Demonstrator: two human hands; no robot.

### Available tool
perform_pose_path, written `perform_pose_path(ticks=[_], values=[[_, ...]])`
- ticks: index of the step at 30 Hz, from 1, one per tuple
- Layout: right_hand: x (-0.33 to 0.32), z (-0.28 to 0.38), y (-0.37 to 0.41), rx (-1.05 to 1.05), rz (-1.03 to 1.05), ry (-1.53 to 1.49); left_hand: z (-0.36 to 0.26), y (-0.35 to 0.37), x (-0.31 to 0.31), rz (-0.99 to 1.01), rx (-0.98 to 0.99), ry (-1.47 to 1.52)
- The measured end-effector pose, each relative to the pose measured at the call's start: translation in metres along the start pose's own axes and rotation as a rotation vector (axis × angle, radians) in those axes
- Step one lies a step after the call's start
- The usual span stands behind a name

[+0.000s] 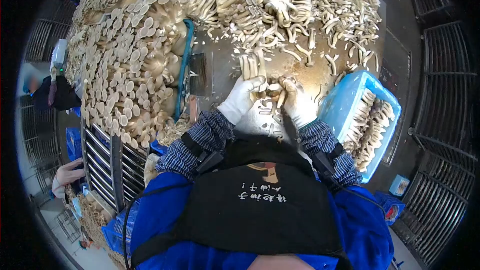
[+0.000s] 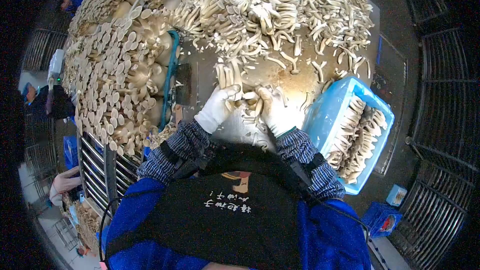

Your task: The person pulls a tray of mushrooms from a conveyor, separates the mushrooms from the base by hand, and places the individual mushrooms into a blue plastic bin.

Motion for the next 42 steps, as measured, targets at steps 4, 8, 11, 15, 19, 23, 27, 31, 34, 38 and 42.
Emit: perform_pose_path(ticks=[4, 8, 11, 15, 19, 23, 27, 31, 34, 38, 42], values=[[0.015, -0.036, -0.006, -0.18, 0.056, 0.265, -0.008, 0.004, -0.008, -0.027, -0.017, -0.054], [0.006, -0.028, -0.012, 0.061, 0.014, -0.308, -0.004, 0.004, 0.018, 0.05, 0.061, -0.271], [-0.003, -0.004, -0.006, 0.319, 0.048, -0.519, 0.013, -0.001, 0.032, 0.199, -0.088, -0.276], [-0.004, -0.05, -0.021, -0.186, -0.124, -0.144, 0.01, -0.001, 0.052, 0.216, -0.214, 0.018], [-0.024, -0.039, -0.011, 0.336, -0.103, -0.895, 0.026, -0.019, 0.036, 0.195, -0.275, 0.013], [-0.013, -0.056, -0.015, 0.243, -0.036, -0.601, 0.03, -0.017, 0.049, 0.377, -0.342, -0.146], [-0.004, -0.081, -0.024, 0.034, -0.162, -0.606, 0.026, -0.023, 0.057, 0.329, -0.283, -0.24], [-0.016, -0.076, -0.012, 0.03, -0.262, -0.315, 0.018, -0.028, 0.063, 0.216, -0.053, -0.293], [-0.018, -0.072, -0.003, -0.008, -0.345, -0.114, 0.021, -0.034, 0.056, 0.17, -0.064, -0.337], [-0.018, -0.07, -0.002, -0.025, -0.35, -0.016, 0.025, -0.04, 0.056, 0.131, -0.035, -0.485], [-0.019, -0.07, -0.007, -0.037, -0.263, 0.03, 0.017, -0.026, 0.074, 0.277, -0.069, -0.692]])
Point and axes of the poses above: each hand's wrist, its own y-axis away from the middle knuckle, its own x-axis out of the palm, z = x × y, the point moved 6 cm from there along -y, towards the middle knuckle, and after that the axes turned 4 degrees about -z, right-handed, at the moved point
